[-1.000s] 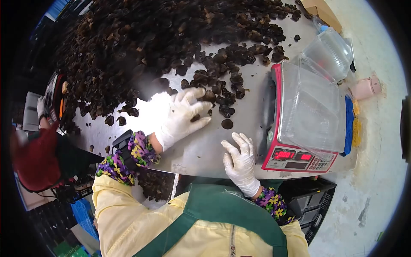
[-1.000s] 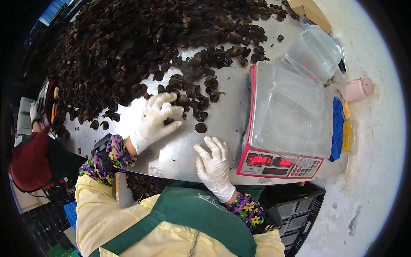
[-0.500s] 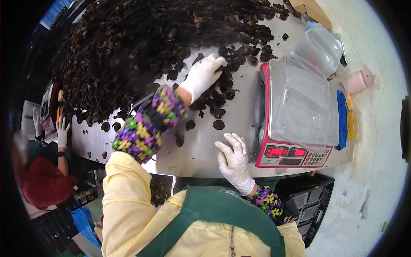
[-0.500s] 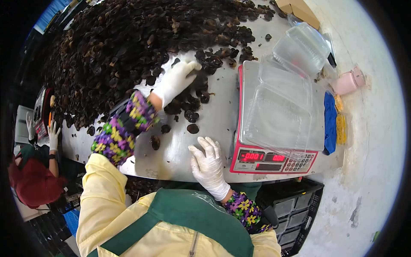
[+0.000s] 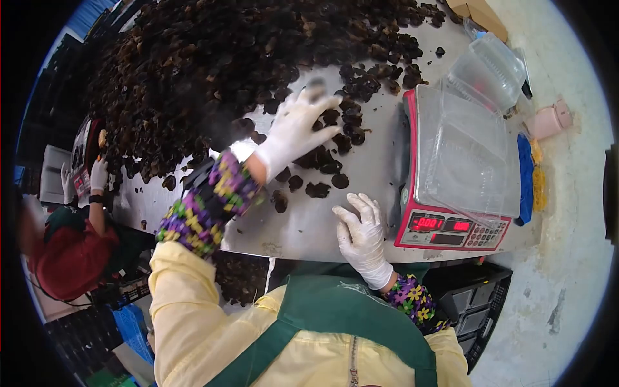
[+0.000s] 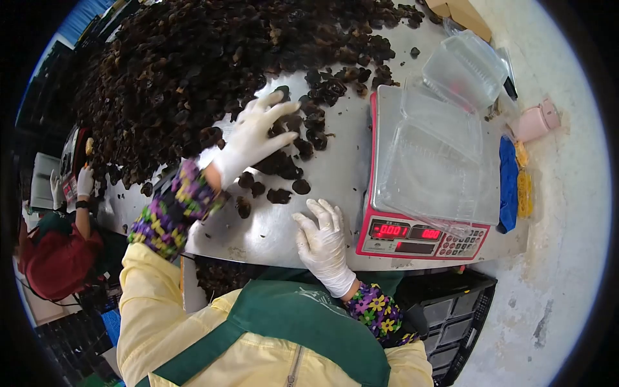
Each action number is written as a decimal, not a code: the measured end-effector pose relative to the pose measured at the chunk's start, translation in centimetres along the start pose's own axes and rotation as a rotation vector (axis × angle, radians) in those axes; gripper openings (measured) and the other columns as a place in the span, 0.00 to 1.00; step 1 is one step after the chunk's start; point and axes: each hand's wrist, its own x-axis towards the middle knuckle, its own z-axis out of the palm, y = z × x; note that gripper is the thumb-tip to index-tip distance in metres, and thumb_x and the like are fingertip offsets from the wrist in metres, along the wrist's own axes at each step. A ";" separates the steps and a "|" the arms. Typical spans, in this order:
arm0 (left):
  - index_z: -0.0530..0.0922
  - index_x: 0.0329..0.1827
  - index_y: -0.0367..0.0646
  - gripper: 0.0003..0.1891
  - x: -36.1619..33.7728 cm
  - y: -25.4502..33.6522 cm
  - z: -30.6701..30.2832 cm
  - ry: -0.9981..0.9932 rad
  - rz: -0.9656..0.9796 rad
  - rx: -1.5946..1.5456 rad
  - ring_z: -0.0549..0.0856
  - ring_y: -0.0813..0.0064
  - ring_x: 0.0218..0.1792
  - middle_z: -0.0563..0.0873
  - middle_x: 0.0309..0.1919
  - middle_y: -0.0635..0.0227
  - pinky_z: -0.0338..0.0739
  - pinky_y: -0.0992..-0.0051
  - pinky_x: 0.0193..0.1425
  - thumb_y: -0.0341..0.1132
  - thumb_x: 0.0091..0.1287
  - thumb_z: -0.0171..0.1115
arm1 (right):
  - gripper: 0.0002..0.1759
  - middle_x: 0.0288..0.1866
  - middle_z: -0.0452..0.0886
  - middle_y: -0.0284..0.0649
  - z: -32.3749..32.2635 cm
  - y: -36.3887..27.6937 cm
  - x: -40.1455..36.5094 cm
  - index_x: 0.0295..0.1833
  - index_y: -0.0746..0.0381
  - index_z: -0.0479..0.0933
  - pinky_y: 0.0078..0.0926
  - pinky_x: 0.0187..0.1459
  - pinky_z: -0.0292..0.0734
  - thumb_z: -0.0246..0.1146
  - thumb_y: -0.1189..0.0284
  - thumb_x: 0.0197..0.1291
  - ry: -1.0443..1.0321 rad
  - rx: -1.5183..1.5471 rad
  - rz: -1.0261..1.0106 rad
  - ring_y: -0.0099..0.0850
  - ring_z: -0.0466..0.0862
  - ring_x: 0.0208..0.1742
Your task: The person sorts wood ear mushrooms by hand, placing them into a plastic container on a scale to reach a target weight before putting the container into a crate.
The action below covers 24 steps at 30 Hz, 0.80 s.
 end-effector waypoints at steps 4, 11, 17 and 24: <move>0.80 0.66 0.56 0.29 4.4 1.1 4.0 -0.043 0.047 -0.014 0.77 0.47 0.67 0.76 0.67 0.50 0.74 0.55 0.68 0.50 0.62 0.73 | 0.20 0.65 0.75 0.47 -0.1 -0.1 0.0 0.54 0.58 0.84 0.50 0.69 0.70 0.67 0.79 0.54 0.032 0.002 0.011 0.52 0.73 0.68; 0.85 0.50 0.54 0.14 -2.6 6.0 3.3 -0.132 0.287 0.105 0.83 0.62 0.53 0.83 0.47 0.67 0.78 0.63 0.56 0.42 0.62 0.71 | 0.19 0.65 0.75 0.50 -0.1 0.0 -0.2 0.54 0.60 0.83 0.52 0.69 0.68 0.67 0.78 0.54 0.028 0.060 0.015 0.54 0.72 0.68; 0.87 0.48 0.54 0.16 -8.2 4.7 0.4 0.104 0.263 -0.104 0.84 0.64 0.51 0.85 0.46 0.71 0.77 0.64 0.57 0.29 0.57 0.73 | 0.18 0.62 0.76 0.48 -0.3 0.1 -0.2 0.52 0.60 0.83 0.47 0.68 0.71 0.66 0.81 0.54 0.084 0.103 0.023 0.52 0.74 0.67; 0.88 0.43 0.52 0.10 -4.0 3.1 0.7 0.159 0.133 0.034 0.80 0.64 0.50 0.84 0.45 0.72 0.73 0.64 0.55 0.38 0.58 0.75 | 0.17 0.61 0.77 0.48 -0.3 0.0 -0.1 0.51 0.60 0.83 0.46 0.67 0.72 0.66 0.81 0.54 0.107 0.077 0.019 0.52 0.75 0.66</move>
